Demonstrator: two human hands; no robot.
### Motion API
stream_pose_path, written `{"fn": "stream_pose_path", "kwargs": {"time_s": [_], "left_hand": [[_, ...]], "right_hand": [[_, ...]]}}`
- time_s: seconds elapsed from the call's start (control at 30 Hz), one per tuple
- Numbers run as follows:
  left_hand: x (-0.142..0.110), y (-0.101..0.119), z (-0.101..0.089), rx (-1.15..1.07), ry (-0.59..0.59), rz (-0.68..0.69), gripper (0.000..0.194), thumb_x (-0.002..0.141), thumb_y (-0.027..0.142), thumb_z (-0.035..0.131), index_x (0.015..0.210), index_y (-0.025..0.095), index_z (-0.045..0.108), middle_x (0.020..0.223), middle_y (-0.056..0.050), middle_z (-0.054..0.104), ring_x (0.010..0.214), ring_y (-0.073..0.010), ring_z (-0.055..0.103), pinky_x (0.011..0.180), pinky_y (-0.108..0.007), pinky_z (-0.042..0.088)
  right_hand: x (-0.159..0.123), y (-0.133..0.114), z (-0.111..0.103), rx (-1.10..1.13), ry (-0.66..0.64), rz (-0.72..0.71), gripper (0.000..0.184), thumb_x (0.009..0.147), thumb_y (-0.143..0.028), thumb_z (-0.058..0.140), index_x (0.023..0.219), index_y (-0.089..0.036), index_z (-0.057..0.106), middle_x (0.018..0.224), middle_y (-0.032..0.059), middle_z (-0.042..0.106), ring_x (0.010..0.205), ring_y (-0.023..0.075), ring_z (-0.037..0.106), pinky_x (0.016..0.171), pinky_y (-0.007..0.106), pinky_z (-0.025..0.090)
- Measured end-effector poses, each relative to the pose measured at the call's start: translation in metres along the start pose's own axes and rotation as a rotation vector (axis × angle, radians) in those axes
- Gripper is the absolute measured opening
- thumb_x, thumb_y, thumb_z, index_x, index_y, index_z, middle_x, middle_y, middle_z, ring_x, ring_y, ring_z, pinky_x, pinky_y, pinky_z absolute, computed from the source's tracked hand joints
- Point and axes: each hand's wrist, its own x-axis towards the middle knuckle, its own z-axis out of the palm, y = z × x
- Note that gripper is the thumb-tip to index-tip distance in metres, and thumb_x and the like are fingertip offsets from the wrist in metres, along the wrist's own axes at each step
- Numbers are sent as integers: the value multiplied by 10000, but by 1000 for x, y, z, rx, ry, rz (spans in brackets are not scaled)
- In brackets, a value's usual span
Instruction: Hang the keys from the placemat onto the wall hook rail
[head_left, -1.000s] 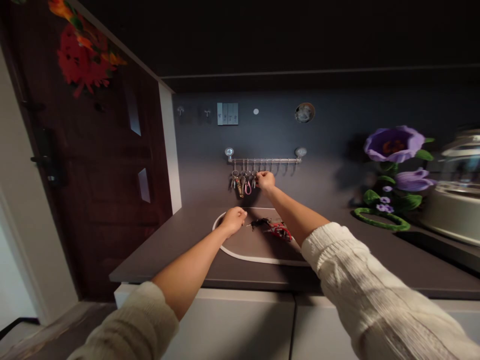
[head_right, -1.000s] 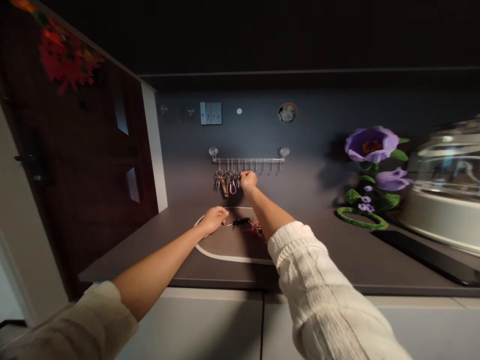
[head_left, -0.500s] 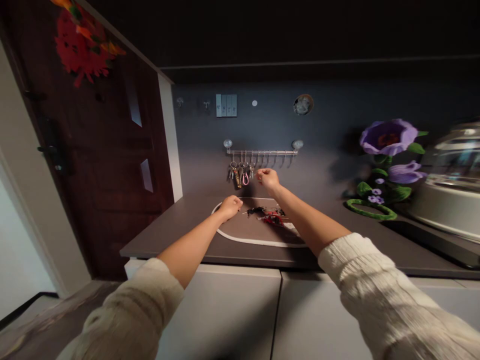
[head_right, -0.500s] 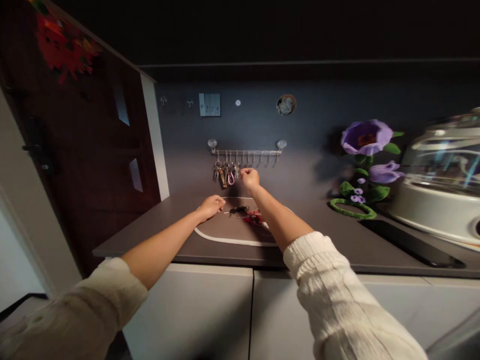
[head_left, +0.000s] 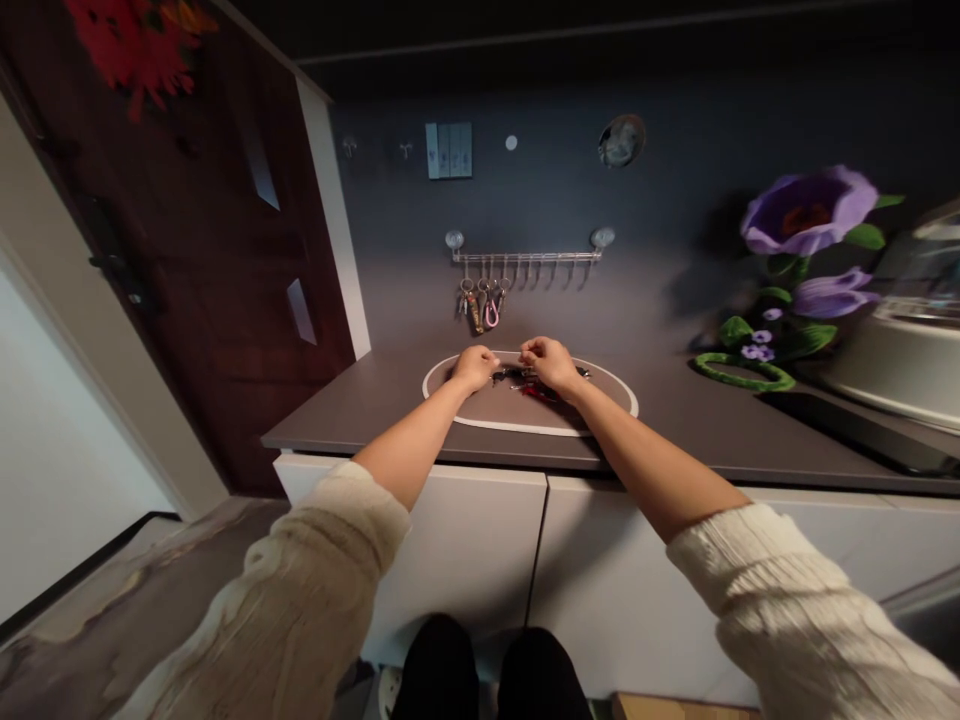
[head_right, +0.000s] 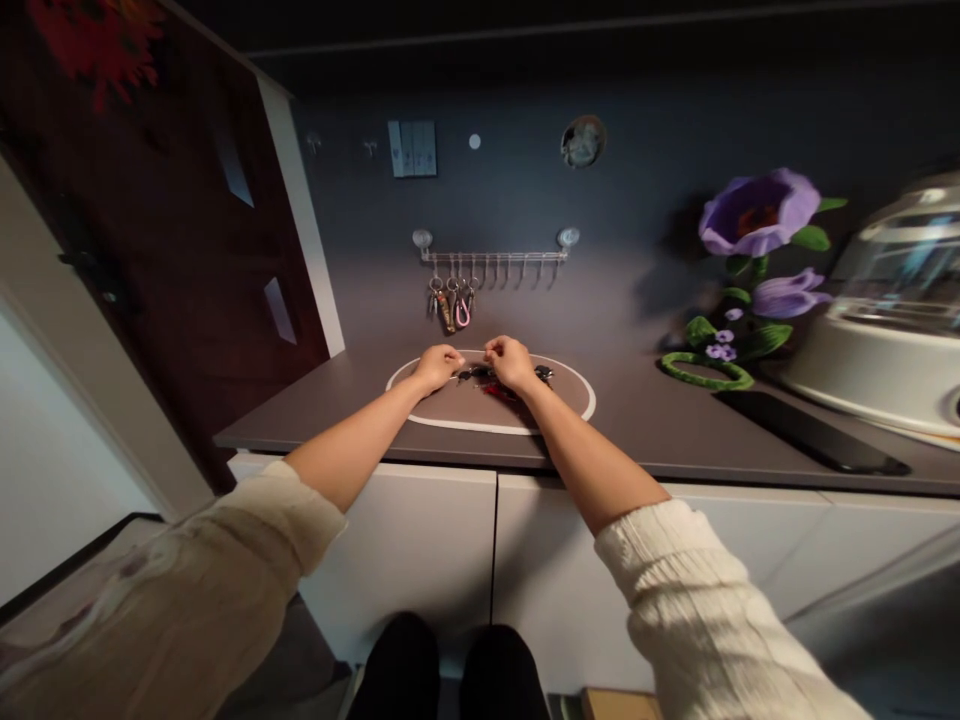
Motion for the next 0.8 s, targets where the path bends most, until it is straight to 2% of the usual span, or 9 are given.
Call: {"fn": "stream_pose_path", "kwargs": {"time_s": [0.13, 0.27, 0.5, 0.8], "left_hand": [[-3, 0, -1, 184, -19, 196, 171, 749, 261, 535, 761, 154, 666, 764, -60, 659, 696, -147, 553, 702, -259, 402], [-5, 1, -3, 246, -60, 322, 200, 739, 314, 553, 734, 156, 676, 763, -80, 655, 706, -169, 558, 718, -272, 397], [-5, 3, -1, 334, -83, 354, 190, 748, 242, 518, 759, 156, 687, 813, -95, 658, 757, -183, 561, 748, -270, 401], [-1, -1, 2, 310, -59, 361, 180, 740, 227, 513, 755, 141, 671, 815, -85, 636, 759, -171, 540, 760, -266, 391]], "right_hand": [[-3, 5, -3, -309, -22, -112, 178, 746, -120, 495, 872, -149, 617, 828, 63, 669, 796, 145, 597, 764, 247, 413], [-2, 7, 0, -431, -57, -155, 206, 766, -144, 482, 904, -148, 633, 913, 86, 666, 852, 167, 592, 766, 243, 402], [3, 7, 4, -541, -91, -186, 229, 780, -144, 461, 923, -143, 640, 940, 101, 661, 848, 170, 581, 750, 235, 381], [6, 5, 4, -620, -104, -193, 217, 785, -186, 459, 901, -152, 640, 916, 112, 661, 809, 185, 580, 692, 242, 370]]}}
